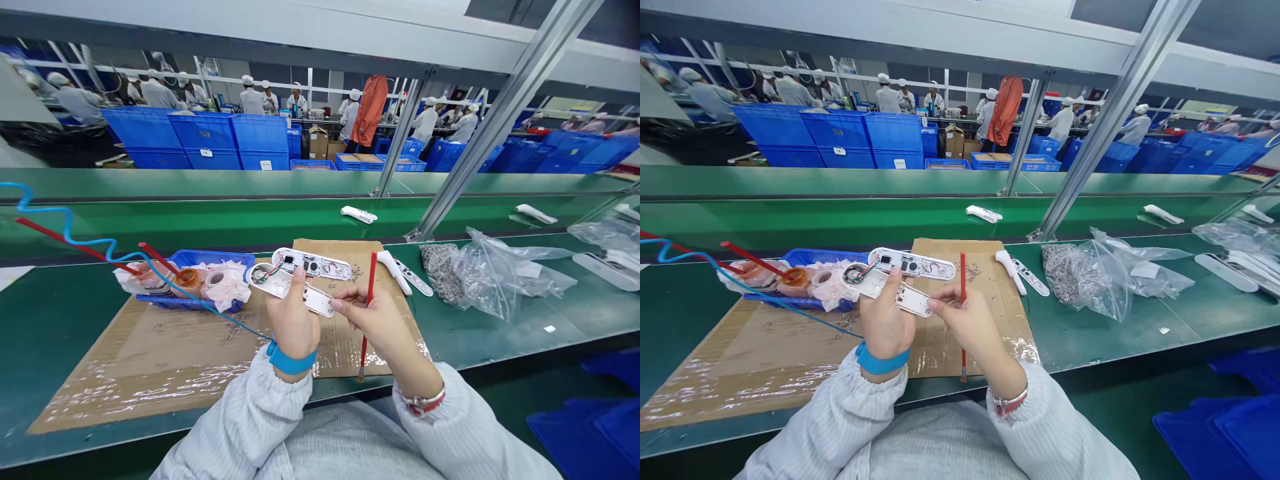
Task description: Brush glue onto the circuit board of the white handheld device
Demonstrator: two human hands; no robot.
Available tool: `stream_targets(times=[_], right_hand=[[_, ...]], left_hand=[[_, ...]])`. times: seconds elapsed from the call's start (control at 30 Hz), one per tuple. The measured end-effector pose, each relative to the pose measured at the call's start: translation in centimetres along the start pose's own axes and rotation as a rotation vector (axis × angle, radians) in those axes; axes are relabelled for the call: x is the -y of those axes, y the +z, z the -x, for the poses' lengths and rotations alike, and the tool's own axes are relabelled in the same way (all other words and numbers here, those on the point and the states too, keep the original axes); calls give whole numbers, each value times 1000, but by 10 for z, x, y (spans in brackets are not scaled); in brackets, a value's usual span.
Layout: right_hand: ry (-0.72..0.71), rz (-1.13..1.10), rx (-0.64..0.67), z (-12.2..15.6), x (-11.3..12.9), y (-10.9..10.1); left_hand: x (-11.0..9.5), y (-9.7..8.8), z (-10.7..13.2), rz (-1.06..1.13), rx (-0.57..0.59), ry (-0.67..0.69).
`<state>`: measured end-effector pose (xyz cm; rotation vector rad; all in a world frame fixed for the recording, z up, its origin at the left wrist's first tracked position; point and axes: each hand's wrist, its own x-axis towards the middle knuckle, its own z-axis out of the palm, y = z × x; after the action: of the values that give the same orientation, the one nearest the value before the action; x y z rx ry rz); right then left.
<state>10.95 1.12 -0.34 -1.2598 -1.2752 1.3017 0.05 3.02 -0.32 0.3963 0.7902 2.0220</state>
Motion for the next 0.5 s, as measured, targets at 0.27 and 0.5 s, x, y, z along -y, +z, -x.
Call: stream_targets(times=[0.27, 0.5], right_hand=[[-80, 150, -160, 3, 12, 14], [-127, 28, -228, -6, 16, 19]], left_hand=[[1, 12, -1, 34, -44, 167], [-3, 27, 0, 62, -103, 209]])
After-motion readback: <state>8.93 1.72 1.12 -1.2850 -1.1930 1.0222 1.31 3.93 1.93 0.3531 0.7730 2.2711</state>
